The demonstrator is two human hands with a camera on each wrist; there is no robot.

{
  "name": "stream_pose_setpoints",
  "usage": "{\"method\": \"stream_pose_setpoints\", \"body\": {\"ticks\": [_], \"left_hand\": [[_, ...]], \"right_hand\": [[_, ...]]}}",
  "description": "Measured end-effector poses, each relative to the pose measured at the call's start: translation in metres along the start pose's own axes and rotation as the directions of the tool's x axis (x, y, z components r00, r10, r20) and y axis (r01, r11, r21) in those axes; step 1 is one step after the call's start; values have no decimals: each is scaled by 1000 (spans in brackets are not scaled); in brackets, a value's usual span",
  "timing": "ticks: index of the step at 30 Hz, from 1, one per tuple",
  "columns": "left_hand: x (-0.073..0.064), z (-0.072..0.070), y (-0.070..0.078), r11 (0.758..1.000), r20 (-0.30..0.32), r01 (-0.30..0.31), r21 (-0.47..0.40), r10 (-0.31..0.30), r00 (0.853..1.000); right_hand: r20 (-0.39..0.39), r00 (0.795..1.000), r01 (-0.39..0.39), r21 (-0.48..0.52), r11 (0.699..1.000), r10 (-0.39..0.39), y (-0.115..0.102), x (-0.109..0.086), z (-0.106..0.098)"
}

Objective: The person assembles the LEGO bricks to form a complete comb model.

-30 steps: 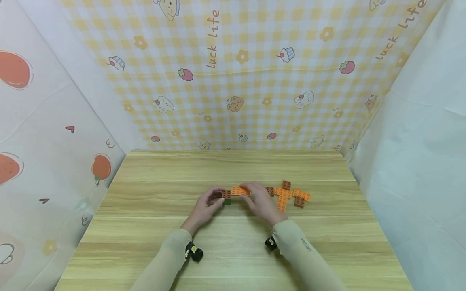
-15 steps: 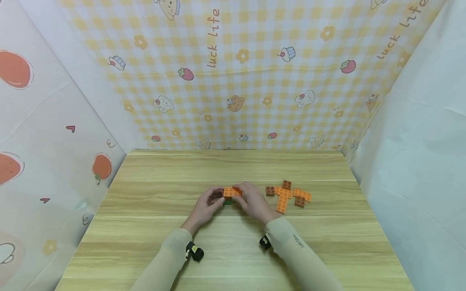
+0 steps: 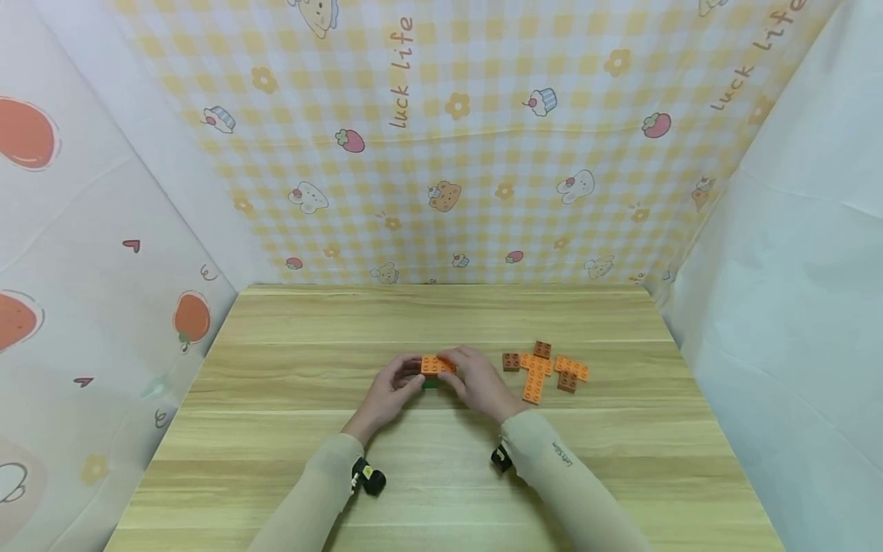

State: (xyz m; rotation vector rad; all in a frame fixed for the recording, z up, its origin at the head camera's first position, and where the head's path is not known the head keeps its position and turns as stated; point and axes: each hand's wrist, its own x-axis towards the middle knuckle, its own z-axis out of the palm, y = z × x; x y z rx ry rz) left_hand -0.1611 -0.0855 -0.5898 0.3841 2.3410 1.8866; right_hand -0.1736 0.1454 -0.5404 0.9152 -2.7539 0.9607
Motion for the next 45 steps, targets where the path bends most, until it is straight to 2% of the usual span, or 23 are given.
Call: {"method": "stream_pose_setpoints", "body": {"ticks": [9,23,34,38,45], "left_hand": [[1,-3,0,999,23,-44,21,43,999],[0,-3,-1,998,18,-50,33,49,999],[0,-3,-4,999,27,-21,-47,23,999],[-2,-3,-2,999,25,-11,-40,12,1000],[0,-2,1,999,15,-29,-38,29,999]], "right_hand": [[2,999,54,-50,997,-54,0,4,-3],[17,997,79,-79,994,-78,-1,5,-4],[36,998,59,-73,996,-56,-2,3,-4],[48,998,48,-77,996,-44,-3,2,-5],[49,998,40,-82,996,-36,-4,3,-6]]}}
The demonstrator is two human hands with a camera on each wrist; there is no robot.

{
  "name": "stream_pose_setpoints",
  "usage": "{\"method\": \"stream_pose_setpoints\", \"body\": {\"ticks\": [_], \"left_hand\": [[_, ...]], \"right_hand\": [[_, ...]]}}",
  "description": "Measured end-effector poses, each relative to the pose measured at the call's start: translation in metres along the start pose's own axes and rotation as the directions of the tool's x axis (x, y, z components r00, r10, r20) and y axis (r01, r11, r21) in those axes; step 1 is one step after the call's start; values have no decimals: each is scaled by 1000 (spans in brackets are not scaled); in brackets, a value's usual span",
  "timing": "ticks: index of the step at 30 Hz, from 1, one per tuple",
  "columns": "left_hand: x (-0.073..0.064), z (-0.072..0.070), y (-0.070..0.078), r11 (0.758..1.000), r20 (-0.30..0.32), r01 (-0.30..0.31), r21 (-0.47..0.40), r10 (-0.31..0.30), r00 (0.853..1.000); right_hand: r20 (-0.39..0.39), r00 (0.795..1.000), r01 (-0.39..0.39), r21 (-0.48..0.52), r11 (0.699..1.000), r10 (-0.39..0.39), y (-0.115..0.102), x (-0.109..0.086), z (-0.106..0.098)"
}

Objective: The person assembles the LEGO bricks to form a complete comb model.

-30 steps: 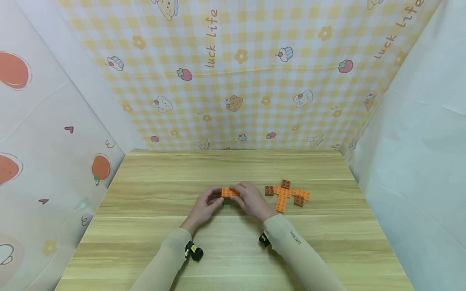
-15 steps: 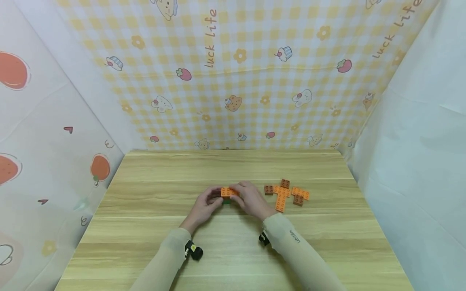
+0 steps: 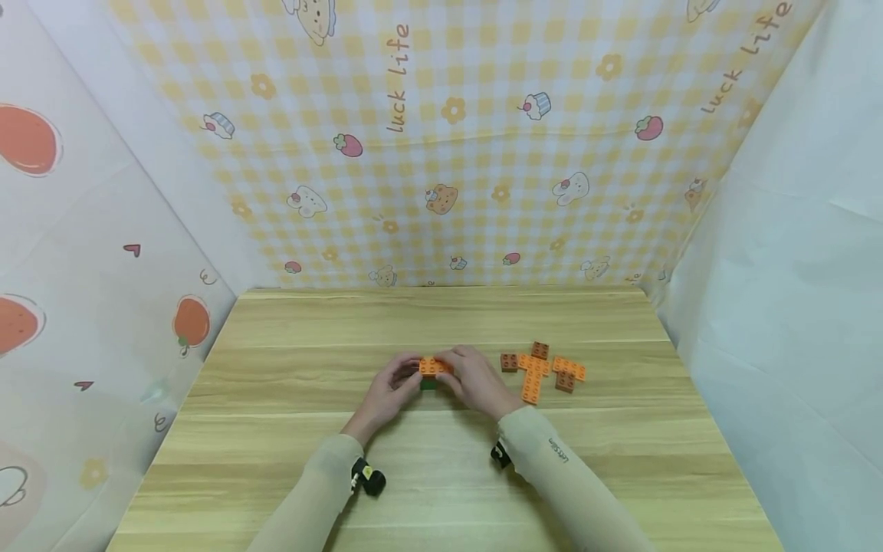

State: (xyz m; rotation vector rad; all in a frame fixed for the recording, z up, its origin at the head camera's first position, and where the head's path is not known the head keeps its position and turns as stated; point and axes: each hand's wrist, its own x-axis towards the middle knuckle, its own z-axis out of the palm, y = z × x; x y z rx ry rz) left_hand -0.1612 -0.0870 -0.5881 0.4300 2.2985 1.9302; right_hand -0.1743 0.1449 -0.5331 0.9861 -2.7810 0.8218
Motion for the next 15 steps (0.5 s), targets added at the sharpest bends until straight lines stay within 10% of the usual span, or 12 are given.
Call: {"method": "stream_pose_setpoints", "body": {"ticks": [15], "left_hand": [[1,5,9,998,-56,67,14,-66,996]], "right_hand": [[20,999,-50,121,991,48,-4,4,-2]]}}
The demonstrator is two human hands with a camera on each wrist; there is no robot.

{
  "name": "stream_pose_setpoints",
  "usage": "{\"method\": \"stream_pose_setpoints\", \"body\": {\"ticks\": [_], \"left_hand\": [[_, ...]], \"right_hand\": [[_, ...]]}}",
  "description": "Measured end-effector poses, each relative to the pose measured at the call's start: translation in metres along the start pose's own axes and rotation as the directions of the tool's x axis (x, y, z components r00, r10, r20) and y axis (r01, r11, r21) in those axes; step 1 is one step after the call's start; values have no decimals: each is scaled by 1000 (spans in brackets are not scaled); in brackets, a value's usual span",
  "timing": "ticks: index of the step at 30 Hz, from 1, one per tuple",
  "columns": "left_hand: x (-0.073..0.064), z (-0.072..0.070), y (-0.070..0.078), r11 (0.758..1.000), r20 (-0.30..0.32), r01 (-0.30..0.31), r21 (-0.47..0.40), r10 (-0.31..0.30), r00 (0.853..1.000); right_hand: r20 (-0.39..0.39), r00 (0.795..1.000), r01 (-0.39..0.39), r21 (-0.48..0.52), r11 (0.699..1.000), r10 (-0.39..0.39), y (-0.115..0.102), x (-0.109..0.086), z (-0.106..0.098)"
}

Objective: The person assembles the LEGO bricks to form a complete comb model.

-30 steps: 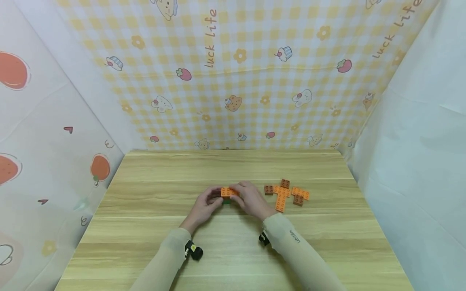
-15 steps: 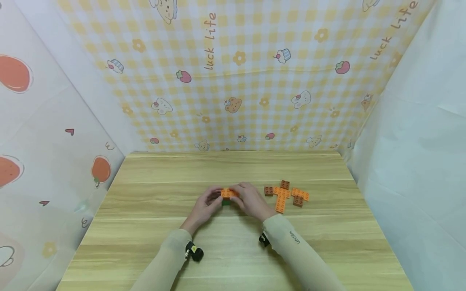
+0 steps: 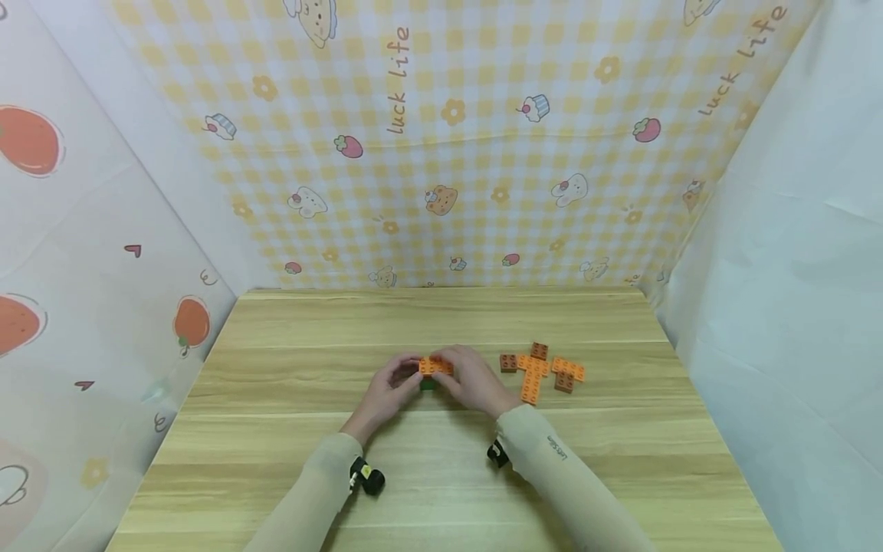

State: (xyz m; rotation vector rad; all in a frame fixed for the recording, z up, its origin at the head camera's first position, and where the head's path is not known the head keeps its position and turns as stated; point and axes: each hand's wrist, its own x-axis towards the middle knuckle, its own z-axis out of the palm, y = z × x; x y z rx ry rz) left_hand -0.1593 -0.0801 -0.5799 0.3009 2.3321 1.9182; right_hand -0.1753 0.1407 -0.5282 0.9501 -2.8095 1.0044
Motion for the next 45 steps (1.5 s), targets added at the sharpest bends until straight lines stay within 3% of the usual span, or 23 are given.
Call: {"method": "stream_pose_setpoints", "body": {"ticks": [23,45], "left_hand": [[0,-4,0,996,27,-89,19,89,996],[1,-5,0,996,29,-67,-52,69,997]], "right_hand": [[-2,1000,-13,-24,1000,13,1,0,4],[24,1000,-18,-16,1000,18,2,0,4]]}}
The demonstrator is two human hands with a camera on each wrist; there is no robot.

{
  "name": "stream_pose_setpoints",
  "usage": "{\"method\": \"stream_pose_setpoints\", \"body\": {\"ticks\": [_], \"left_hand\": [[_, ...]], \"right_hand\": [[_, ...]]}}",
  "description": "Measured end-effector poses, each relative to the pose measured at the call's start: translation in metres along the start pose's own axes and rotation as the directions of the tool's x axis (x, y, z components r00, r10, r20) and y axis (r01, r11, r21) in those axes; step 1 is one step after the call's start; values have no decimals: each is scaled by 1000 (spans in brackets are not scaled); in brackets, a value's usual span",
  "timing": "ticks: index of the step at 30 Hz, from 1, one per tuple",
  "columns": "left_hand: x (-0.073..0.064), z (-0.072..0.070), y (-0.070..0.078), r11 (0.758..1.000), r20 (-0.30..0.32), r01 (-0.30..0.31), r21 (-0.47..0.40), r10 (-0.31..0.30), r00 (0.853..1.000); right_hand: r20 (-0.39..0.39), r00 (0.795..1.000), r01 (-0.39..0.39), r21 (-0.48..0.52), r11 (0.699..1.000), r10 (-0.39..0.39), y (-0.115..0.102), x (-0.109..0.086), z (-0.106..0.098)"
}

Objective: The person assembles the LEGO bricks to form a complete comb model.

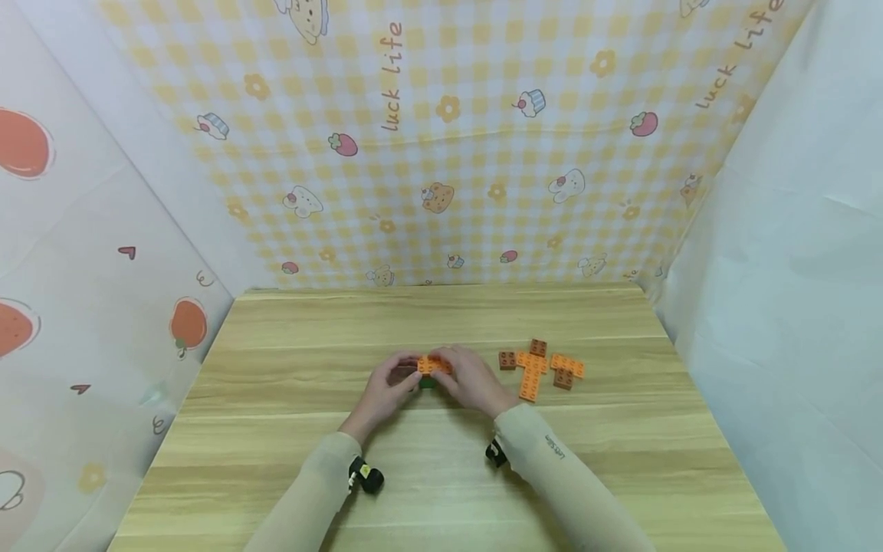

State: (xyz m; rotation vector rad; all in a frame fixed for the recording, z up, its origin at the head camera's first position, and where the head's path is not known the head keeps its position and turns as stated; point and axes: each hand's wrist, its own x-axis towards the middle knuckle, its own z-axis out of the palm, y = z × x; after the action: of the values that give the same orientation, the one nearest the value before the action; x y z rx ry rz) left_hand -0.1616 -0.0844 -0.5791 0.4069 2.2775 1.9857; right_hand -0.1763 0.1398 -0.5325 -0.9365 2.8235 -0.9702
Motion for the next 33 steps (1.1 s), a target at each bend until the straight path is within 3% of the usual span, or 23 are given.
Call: {"method": "stream_pose_setpoints", "body": {"ticks": [7,21,33], "left_hand": [[-1,-2,1,999,6,17,39,-17,1000],[-1,-3,1,998,-3,28,51,-28,1000],[-1,-2,1,998,14,29,64,-30,999]], "right_hand": [[42,999,-26,-11,1000,26,2,-8,-8],[-98,994,-54,-19,998,52,19,-27,-30],[-180,977,-120,-32,992,112,44,-43,-42]]}}
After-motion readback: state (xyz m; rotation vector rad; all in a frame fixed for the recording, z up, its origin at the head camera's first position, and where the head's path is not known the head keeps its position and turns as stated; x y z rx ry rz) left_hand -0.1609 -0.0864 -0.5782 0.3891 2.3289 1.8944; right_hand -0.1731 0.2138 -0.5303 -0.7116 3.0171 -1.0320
